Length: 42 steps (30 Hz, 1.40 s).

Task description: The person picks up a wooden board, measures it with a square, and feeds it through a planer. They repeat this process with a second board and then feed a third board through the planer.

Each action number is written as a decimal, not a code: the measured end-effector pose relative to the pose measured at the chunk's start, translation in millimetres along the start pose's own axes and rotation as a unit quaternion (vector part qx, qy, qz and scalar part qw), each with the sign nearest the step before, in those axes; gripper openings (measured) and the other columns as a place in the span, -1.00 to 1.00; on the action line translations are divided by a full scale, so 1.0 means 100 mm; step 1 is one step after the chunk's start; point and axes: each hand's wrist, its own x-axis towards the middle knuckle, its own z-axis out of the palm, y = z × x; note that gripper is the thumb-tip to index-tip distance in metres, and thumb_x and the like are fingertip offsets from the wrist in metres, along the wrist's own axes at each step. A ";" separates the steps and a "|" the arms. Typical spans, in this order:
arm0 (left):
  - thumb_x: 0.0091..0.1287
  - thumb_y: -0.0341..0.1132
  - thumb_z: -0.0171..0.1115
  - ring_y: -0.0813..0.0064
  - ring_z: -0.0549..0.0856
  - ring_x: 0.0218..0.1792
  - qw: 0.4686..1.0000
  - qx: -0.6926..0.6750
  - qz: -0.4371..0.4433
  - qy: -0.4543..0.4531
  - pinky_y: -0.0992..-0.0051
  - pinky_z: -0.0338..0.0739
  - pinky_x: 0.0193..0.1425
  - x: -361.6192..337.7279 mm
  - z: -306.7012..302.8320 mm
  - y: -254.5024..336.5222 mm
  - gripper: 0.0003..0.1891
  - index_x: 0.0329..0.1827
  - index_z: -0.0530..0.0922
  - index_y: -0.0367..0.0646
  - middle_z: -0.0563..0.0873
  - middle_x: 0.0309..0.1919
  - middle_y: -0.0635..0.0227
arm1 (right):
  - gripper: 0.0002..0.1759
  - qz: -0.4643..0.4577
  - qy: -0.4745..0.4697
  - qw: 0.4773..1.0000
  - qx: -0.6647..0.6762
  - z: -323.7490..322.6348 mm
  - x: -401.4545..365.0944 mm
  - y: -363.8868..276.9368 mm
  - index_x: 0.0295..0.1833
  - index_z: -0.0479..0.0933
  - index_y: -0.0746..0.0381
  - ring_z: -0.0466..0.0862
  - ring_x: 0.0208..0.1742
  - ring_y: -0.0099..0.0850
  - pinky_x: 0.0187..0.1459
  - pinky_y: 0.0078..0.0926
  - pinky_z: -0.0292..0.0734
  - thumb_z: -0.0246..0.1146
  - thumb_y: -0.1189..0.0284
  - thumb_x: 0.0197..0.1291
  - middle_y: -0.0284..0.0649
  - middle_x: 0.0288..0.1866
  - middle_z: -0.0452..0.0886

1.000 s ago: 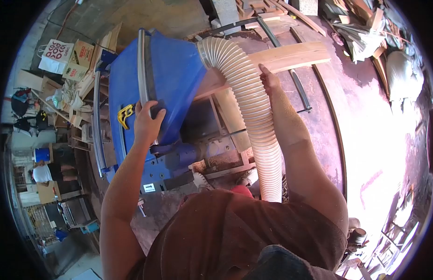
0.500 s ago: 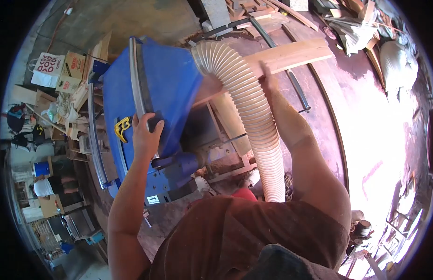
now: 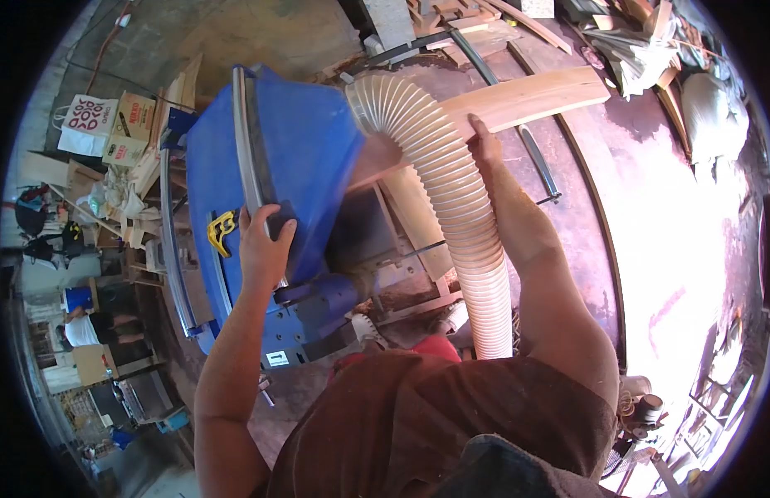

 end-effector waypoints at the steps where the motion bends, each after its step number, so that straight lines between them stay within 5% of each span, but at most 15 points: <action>1: 0.22 -0.18 0.36 -0.18 0.32 0.37 1.000 0.003 -0.002 -0.001 0.19 0.36 0.35 0.01 -0.01 0.03 -0.58 0.13 0.53 -0.03 0.22 0.39 -0.27 | -0.61 0.004 -0.001 1.000 0.001 -0.05 0.11 0.04 0.04 0.49 0.23 0.65 -0.31 -0.34 -0.22 -0.32 0.61 0.36 0.28 0.19 -0.21 -0.27 0.62; 3: 0.23 -0.18 0.37 -0.18 0.29 0.39 0.999 -0.021 -0.019 -0.025 0.18 0.34 0.37 0.00 -0.07 0.09 -0.58 0.13 0.53 -0.04 0.22 0.39 -0.27 | -0.65 -0.075 -0.001 0.994 0.075 -0.08 0.15 0.16 0.02 0.49 0.25 0.64 -0.31 -0.34 -0.21 -0.32 0.61 0.31 0.27 0.25 -0.19 -0.28 0.60; 4: 0.23 -0.18 0.37 -0.18 0.29 0.39 0.999 -0.018 -0.021 -0.026 0.18 0.34 0.37 -0.01 -0.06 0.06 -0.58 0.13 0.53 -0.04 0.22 0.39 -0.27 | -0.57 -0.086 0.037 0.993 0.074 -0.03 0.16 0.20 -0.10 0.52 0.24 0.56 -0.49 -0.42 -0.45 -0.42 0.49 0.28 0.07 0.24 -0.24 -0.45 0.55; 5: 0.22 -0.18 0.37 -0.17 0.29 0.39 1.000 -0.012 -0.012 -0.016 0.18 0.33 0.37 0.00 -0.03 0.03 -0.57 0.13 0.53 -0.05 0.22 0.38 -0.28 | -0.57 -0.087 0.036 0.993 0.074 -0.06 0.15 0.18 -0.10 0.52 0.24 0.56 -0.49 -0.42 -0.45 -0.42 0.49 0.28 0.07 0.24 -0.24 -0.45 0.55; 8: 0.22 -0.18 0.37 -0.16 0.27 0.41 1.000 -0.008 -0.003 -0.006 0.18 0.31 0.39 0.02 0.00 0.01 -0.57 0.13 0.53 -0.06 0.23 0.38 -0.29 | -0.30 0.045 0.040 0.969 -0.240 -0.05 0.04 0.16 -0.30 0.56 0.22 0.22 -0.69 -0.59 -0.66 -0.54 -0.04 0.18 -0.30 0.10 -0.39 -0.69 0.33; 12: 0.22 -0.17 0.38 -0.16 0.26 0.41 1.000 -0.003 0.006 -0.008 0.18 0.30 0.40 0.01 0.00 -0.02 -0.57 0.13 0.53 -0.06 0.23 0.38 -0.29 | -0.44 0.075 0.047 0.951 -0.298 0.09 -0.18 -0.06 -0.20 0.57 0.26 0.45 -0.58 -0.51 -0.60 -0.50 0.25 0.30 -0.09 0.14 -0.31 -0.54 0.50; 14: 0.22 -0.17 0.38 -0.16 0.26 0.41 1.000 -0.001 -0.004 -0.007 0.18 0.30 0.40 0.02 0.00 0.01 -0.57 0.12 0.53 -0.06 0.23 0.38 -0.28 | -0.55 -0.017 0.019 0.997 -0.077 0.12 -0.15 -0.03 0.01 0.53 0.29 0.65 -0.28 -0.39 -0.30 -0.44 0.54 0.37 0.19 0.16 -0.21 -0.25 0.63; 15: 0.22 -0.17 0.38 -0.16 0.26 0.42 1.000 0.002 -0.015 -0.010 0.18 0.29 0.40 0.01 0.00 0.01 -0.57 0.12 0.54 -0.06 0.24 0.38 -0.27 | -0.55 -0.014 0.017 0.997 -0.075 0.13 -0.15 -0.02 0.01 0.53 0.29 0.65 -0.28 -0.39 -0.30 -0.44 0.54 0.37 0.19 0.16 -0.21 -0.25 0.63; 17: 0.22 -0.17 0.38 -0.16 0.26 0.41 1.000 0.001 -0.010 -0.008 0.18 0.30 0.39 0.02 -0.03 0.04 -0.57 0.12 0.53 -0.06 0.25 0.37 -0.26 | -0.50 -0.011 0.020 0.999 0.039 0.11 -0.13 -0.04 0.20 0.42 0.31 0.64 0.04 -0.27 0.04 -0.33 0.57 0.35 0.40 0.18 -0.15 0.04 0.60; 21: 0.22 -0.17 0.37 -0.17 0.29 0.39 1.000 0.003 -0.012 -0.001 0.15 0.32 0.37 0.02 -0.02 0.04 -0.57 0.12 0.53 -0.06 0.27 0.36 -0.23 | -0.51 -0.079 -0.077 0.984 0.142 -0.07 0.11 0.11 0.24 0.39 0.28 0.61 0.08 -0.25 0.04 -0.26 0.57 0.29 0.43 0.21 -0.14 0.08 0.58; 30: 0.23 -0.20 0.37 -0.12 0.40 0.31 1.000 0.015 -0.004 0.012 0.18 0.38 0.32 0.00 0.00 0.02 -0.60 0.10 0.54 -0.07 0.33 0.32 -0.15 | -0.47 -0.129 0.000 0.985 0.116 -0.16 0.10 0.03 0.27 0.37 0.30 0.58 0.14 -0.28 0.17 -0.25 0.46 0.20 0.21 0.31 -0.16 0.13 0.57; 33: 0.22 -0.20 0.37 -0.09 0.44 0.27 0.999 -0.032 -0.005 -0.019 0.20 0.40 0.30 0.03 -0.06 0.06 -0.60 0.10 0.54 -0.08 0.34 0.30 -0.12 | -0.48 -0.132 -0.031 0.963 0.231 -0.05 -0.06 0.05 0.25 0.41 0.29 0.62 0.06 -0.30 0.06 -0.26 0.55 0.26 0.23 0.28 -0.15 0.12 0.57; 35: 0.22 -0.20 0.38 -0.08 0.44 0.26 0.999 -0.030 0.000 -0.010 0.20 0.40 0.30 0.02 -0.05 0.08 -0.59 0.10 0.54 -0.08 0.33 0.30 -0.11 | -0.45 -0.028 -0.025 0.999 0.002 0.09 -0.23 0.00 0.25 0.41 0.31 0.59 0.10 -0.30 0.14 -0.31 0.48 0.10 0.10 0.36 -0.12 0.11 0.57; 42: 0.22 -0.21 0.37 -0.10 0.35 0.36 1.000 -0.004 -0.013 -0.004 0.20 0.36 0.35 0.02 0.00 0.03 -0.61 0.09 0.54 -0.07 0.27 0.36 -0.17 | -0.50 -0.103 -0.041 0.985 0.132 -0.14 0.10 0.07 0.24 0.38 0.36 0.61 0.07 -0.24 0.15 -0.29 0.50 0.22 0.32 0.27 -0.10 0.09 0.58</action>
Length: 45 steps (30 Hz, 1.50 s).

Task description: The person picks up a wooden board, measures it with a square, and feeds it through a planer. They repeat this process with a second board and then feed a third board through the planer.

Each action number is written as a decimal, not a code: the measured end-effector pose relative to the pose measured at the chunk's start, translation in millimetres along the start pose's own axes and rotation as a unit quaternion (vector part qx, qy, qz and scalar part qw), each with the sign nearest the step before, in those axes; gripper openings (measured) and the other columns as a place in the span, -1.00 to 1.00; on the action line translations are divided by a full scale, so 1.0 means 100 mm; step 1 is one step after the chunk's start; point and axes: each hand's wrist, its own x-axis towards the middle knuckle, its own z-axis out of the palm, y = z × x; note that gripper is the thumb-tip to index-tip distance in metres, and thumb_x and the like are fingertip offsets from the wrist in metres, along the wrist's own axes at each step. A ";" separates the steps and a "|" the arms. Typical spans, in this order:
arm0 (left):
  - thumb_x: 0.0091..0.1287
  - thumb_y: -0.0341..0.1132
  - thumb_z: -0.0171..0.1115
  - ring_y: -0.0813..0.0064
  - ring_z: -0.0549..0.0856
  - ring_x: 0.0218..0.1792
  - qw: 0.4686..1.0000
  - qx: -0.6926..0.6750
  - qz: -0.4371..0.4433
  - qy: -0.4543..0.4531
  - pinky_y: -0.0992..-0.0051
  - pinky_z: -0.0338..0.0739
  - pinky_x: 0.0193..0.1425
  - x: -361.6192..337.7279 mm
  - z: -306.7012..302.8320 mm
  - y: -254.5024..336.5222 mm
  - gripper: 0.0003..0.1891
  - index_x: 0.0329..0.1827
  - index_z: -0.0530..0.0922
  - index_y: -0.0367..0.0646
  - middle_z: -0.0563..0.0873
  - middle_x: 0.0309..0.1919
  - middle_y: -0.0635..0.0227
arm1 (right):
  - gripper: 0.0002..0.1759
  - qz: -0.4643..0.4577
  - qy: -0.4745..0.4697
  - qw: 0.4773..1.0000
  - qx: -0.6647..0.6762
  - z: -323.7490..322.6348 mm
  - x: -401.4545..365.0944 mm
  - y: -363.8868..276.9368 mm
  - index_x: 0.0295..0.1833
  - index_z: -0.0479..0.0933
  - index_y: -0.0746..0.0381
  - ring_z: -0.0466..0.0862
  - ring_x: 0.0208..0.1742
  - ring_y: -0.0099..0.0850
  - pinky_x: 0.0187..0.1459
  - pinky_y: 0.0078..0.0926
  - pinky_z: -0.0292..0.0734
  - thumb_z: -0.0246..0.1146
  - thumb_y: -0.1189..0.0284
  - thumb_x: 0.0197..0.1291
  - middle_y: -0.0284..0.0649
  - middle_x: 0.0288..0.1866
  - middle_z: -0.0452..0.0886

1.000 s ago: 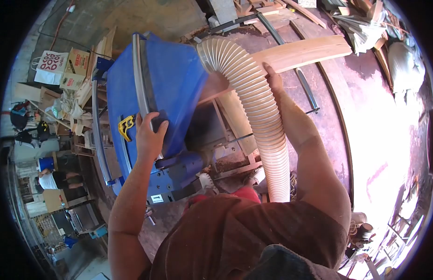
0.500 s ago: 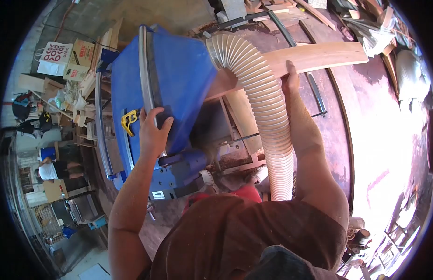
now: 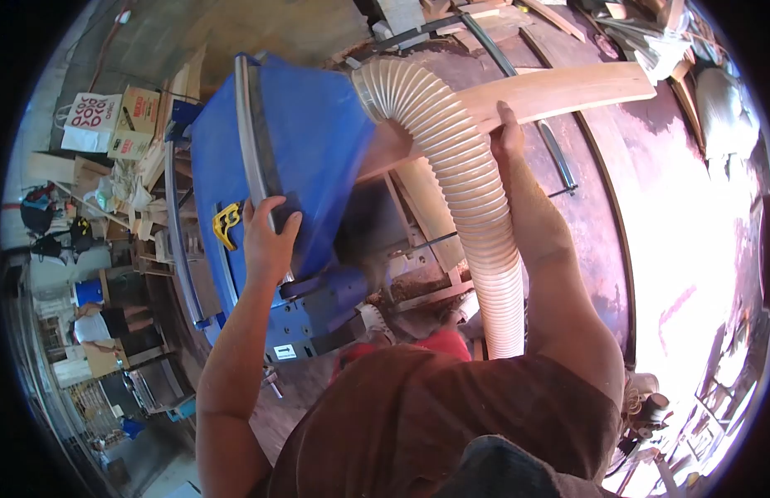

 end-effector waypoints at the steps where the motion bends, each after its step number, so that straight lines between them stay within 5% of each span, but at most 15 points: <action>1: 0.22 -0.21 0.37 -0.10 0.35 0.36 1.000 0.000 0.004 -0.007 0.20 0.36 0.35 0.00 0.00 0.00 -0.61 0.09 0.54 -0.07 0.27 0.36 -0.17 | -0.50 -0.002 0.008 1.000 -0.001 -0.04 -0.01 -0.02 0.24 0.38 0.36 0.61 0.07 -0.24 0.15 -0.29 0.50 0.22 0.32 0.27 -0.10 0.09 0.58; 5: 0.23 -0.20 0.37 -0.13 0.25 0.43 1.000 -0.009 -0.007 -0.020 0.16 0.30 0.39 0.02 -0.01 -0.01 -0.60 0.11 0.54 -0.05 0.23 0.39 -0.20 | -0.51 -0.026 0.046 0.999 0.014 -0.12 0.05 -0.23 0.25 0.37 0.33 0.59 0.13 -0.27 0.18 -0.27 0.49 0.23 0.39 0.25 -0.13 0.11 0.57; 6: 0.23 -0.19 0.37 -0.13 0.23 0.43 1.000 0.001 -0.009 -0.017 0.15 0.29 0.40 0.01 0.01 -0.01 -0.60 0.11 0.54 -0.05 0.23 0.39 -0.20 | -0.54 -0.065 0.024 0.997 0.035 -0.15 0.06 -0.31 0.18 0.42 0.36 0.65 -0.01 -0.28 -0.08 -0.27 0.62 0.27 0.42 0.20 -0.14 0.02 0.60; 7: 0.23 -0.19 0.37 -0.13 0.23 0.43 1.000 0.001 -0.010 -0.020 0.15 0.29 0.40 0.00 0.01 -0.03 -0.60 0.11 0.54 -0.05 0.23 0.39 -0.20 | -0.54 -0.064 0.026 0.997 0.033 -0.16 0.05 -0.33 0.18 0.42 0.36 0.65 -0.01 -0.28 -0.08 -0.27 0.62 0.27 0.42 0.20 -0.14 0.02 0.60; 15: 0.23 -0.16 0.37 -0.10 0.28 0.41 1.000 0.011 0.000 -0.019 0.17 0.31 0.39 0.01 -0.01 -0.01 -0.59 0.13 0.54 -0.03 0.24 0.40 -0.16 | -0.49 -0.199 0.071 0.976 0.049 -0.36 -0.20 -0.75 0.28 0.33 0.33 0.59 0.12 -0.27 0.10 -0.24 0.54 0.22 0.43 0.25 -0.13 0.12 0.55; 25: 0.25 -0.10 0.33 -0.12 0.22 0.44 1.000 -0.004 0.014 -0.020 0.15 0.29 0.40 0.00 0.00 -0.08 -0.58 0.13 0.54 -0.01 0.21 0.41 -0.19 | -0.60 -0.343 0.141 0.920 0.130 -0.58 -1.03 -2.18 0.17 0.43 0.31 0.51 0.26 -0.27 0.34 -0.14 0.37 0.16 0.34 0.29 -0.15 0.10 0.58; 28: 0.23 -0.09 0.34 -0.13 0.18 0.46 0.998 -0.053 0.017 -0.043 0.16 0.27 0.42 0.01 -0.01 -0.10 -0.48 0.22 0.48 -0.03 0.18 0.43 -0.22 | -0.49 -0.409 0.046 0.907 0.085 -0.56 -1.43 -2.48 0.24 0.36 0.32 0.47 0.29 -0.22 0.40 -0.12 0.30 0.24 0.34 0.22 -0.11 0.24 0.49; 32: 0.22 -0.08 0.34 -0.20 0.18 0.44 0.986 -0.074 0.115 0.091 0.11 0.22 0.43 -0.01 0.09 -0.15 -0.29 0.40 0.29 -0.11 0.15 0.43 -0.23 | -0.33 -0.472 0.001 0.877 0.087 0.08 -2.23 -2.71 0.33 0.26 0.36 0.39 0.35 -0.14 0.41 -0.07 0.26 0.29 0.38 0.12 -0.03 0.29 0.41; 37: 0.19 -0.06 0.35 -0.30 0.12 0.44 0.899 -0.020 0.370 0.232 0.05 0.08 0.49 -0.19 -0.16 -0.02 -0.17 0.49 0.18 -0.07 0.07 0.46 -0.26 | -0.26 -0.500 -0.073 0.858 0.092 0.88 -3.19 -2.67 0.33 0.26 0.34 0.37 0.36 -0.11 0.42 -0.03 0.25 0.36 0.36 0.05 -0.02 0.29 0.39; 39: 0.15 -0.06 0.38 -0.25 0.17 0.41 0.817 -0.071 0.493 0.291 0.05 0.15 0.43 -0.51 -0.69 0.23 -0.18 0.47 0.24 -0.07 0.10 0.46 -0.19 | -0.30 -0.485 -0.142 0.861 0.061 1.26 -3.64 -2.51 0.31 0.31 0.31 0.34 0.38 -0.16 0.43 -0.06 0.21 0.36 0.34 0.07 -0.09 0.32 0.38; 41: 0.22 0.01 0.32 -0.01 0.44 0.26 0.740 -0.115 0.575 0.330 0.18 0.33 0.29 -0.87 -1.34 0.29 -0.33 0.33 0.42 -0.16 0.41 0.30 -0.13 | -0.32 -0.462 -0.166 0.869 0.060 1.65 -4.09 -2.20 0.31 0.33 0.28 0.34 0.39 -0.16 0.44 -0.05 0.20 0.37 0.35 0.06 -0.09 0.33 0.37; 43: 0.35 0.18 0.09 0.22 0.71 -0.12 0.508 -0.226 0.579 0.596 0.24 0.52 0.11 -0.88 -1.73 0.48 -0.34 0.06 0.57 -0.39 0.72 -0.19 0.02 | -0.33 -0.419 -0.176 0.887 0.085 2.00 -4.53 -1.80 0.31 0.35 0.25 0.34 0.39 -0.15 0.42 -0.03 0.22 0.36 0.33 0.07 -0.09 0.34 0.38; 44: 0.35 0.18 0.09 0.22 0.71 -0.12 0.514 -0.219 0.572 0.601 0.24 0.52 0.11 -1.06 -1.99 0.18 -0.34 0.06 0.57 -0.39 0.72 -0.19 0.02 | -0.22 -0.384 -0.213 0.893 0.094 2.11 -4.69 -1.60 0.34 0.28 0.29 0.35 0.38 -0.10 0.41 0.03 0.25 0.41 0.33 0.00 -0.05 0.32 0.37; 45: 0.34 0.19 0.10 0.23 0.72 -0.18 0.624 -0.113 0.596 0.493 0.24 0.56 0.05 -1.29 -2.24 -0.16 -0.34 -0.02 0.59 -0.38 0.71 -0.25 0.04 | -0.22 -0.375 -0.217 0.896 0.094 2.24 -4.89 -1.37 0.34 0.28 0.29 0.35 0.38 -0.10 0.41 0.03 0.25 0.41 0.33 0.00 -0.05 0.32 0.37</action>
